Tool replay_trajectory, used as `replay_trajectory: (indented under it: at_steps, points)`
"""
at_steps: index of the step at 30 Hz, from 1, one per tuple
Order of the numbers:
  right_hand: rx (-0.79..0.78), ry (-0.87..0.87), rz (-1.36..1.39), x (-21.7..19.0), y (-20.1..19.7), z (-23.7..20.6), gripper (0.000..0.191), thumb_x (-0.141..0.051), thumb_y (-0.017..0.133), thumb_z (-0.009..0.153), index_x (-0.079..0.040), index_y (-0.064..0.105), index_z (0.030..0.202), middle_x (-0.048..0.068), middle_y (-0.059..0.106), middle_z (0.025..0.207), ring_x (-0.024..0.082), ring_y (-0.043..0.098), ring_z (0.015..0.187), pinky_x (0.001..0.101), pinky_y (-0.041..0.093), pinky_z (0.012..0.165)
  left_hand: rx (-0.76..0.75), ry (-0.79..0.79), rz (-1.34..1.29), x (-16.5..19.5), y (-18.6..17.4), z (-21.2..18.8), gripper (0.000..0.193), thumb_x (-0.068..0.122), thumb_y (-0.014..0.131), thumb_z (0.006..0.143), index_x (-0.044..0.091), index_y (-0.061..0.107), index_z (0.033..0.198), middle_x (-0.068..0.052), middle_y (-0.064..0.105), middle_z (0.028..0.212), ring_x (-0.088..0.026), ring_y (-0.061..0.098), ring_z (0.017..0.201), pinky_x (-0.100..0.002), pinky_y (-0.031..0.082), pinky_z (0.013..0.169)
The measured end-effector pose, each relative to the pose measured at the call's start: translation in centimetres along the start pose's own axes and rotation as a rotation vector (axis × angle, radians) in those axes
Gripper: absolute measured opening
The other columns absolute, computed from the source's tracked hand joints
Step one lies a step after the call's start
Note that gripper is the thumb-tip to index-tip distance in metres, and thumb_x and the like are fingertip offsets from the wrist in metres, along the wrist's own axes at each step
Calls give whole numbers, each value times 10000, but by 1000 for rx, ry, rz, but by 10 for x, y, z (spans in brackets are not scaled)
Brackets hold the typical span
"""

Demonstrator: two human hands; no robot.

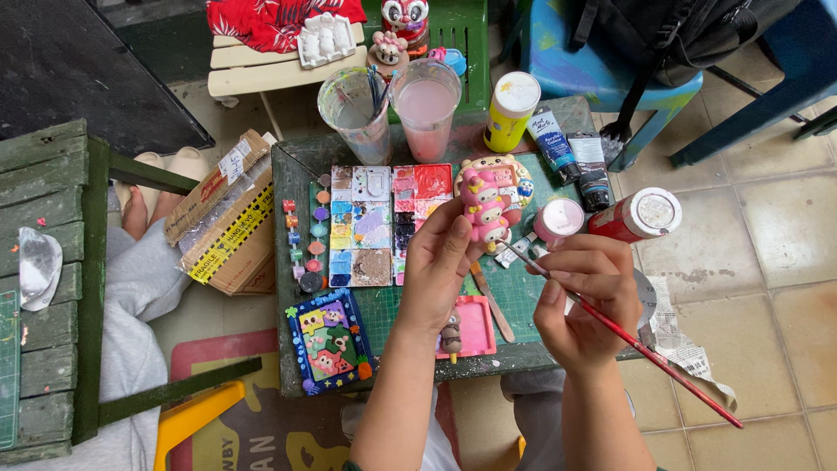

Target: The person sits on the floor at a low table and paints a small pink clay figurine with a fine brush, holding the figurine in one hand while applying paint. They dip the brush into paint and a water cup between strokes and rotate the figurine to reach different sides.

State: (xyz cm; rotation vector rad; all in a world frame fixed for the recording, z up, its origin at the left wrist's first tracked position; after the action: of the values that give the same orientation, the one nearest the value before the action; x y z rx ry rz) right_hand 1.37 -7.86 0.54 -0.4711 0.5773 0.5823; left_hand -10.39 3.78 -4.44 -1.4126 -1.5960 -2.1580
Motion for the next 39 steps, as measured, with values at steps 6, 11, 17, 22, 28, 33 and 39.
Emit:
replay_trajectory:
  at_steps: [6,11,17,22,28,33,39]
  points:
    - [-11,-26,-22,-1,2,0,255,61,631,909,-49,446,1046,145,713,961,285,623,1042,363,535,885,-17,5,-6,-2,-2,0,481,267,616,1072,-23,522,1445,-119,637,1367,-235,648,1268,-363,519,1111]
    - [-5,-51,-5,1,1,-1,262,58,625,917,-58,434,1054,138,709,965,276,622,1029,357,544,890,8,15,11,-1,0,0,491,261,617,1077,-26,520,1463,-112,626,1383,-224,630,1275,-372,514,1119]
    - [39,-12,25,4,0,-3,217,33,610,960,-54,443,1067,151,712,992,269,621,1047,323,570,852,-21,48,59,6,6,0,502,278,617,1062,-12,512,1458,-101,626,1393,-239,651,1276,-374,510,1122]
    - [30,-56,-20,1,0,-3,231,21,620,945,-48,440,1073,135,711,984,269,612,1057,355,531,919,16,93,173,6,6,-1,508,280,639,1058,-29,537,1449,-97,629,1390,-199,624,1281,-368,509,1125]
    - [-3,-46,-79,-1,3,-1,248,47,645,917,-48,456,1046,145,722,985,288,621,1059,358,522,916,19,142,213,3,3,0,484,259,649,1069,-35,554,1441,-98,643,1374,-174,620,1264,-349,508,1113]
    - [-23,-51,-63,0,2,0,263,47,653,925,-58,446,1049,128,724,987,276,631,1069,348,522,917,17,144,208,3,4,0,483,250,644,1072,-43,549,1443,-106,639,1381,-186,620,1270,-355,506,1113]
    - [-7,-41,-61,1,3,-1,268,55,653,910,-55,456,1055,137,722,980,286,627,1058,355,521,910,-11,138,164,6,6,0,499,252,635,1071,-50,529,1452,-133,633,1399,-253,648,1287,-390,514,1132]
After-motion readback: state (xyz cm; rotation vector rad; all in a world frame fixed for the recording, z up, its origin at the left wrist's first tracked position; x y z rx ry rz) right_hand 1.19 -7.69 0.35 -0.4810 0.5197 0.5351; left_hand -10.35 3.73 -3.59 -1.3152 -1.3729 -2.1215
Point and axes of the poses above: each hand's wrist, its own z-axis towards the middle knuckle, its own y-axis out of the palm, x = y × z, the point moved 2 cm from there along z, towards the middle knuckle
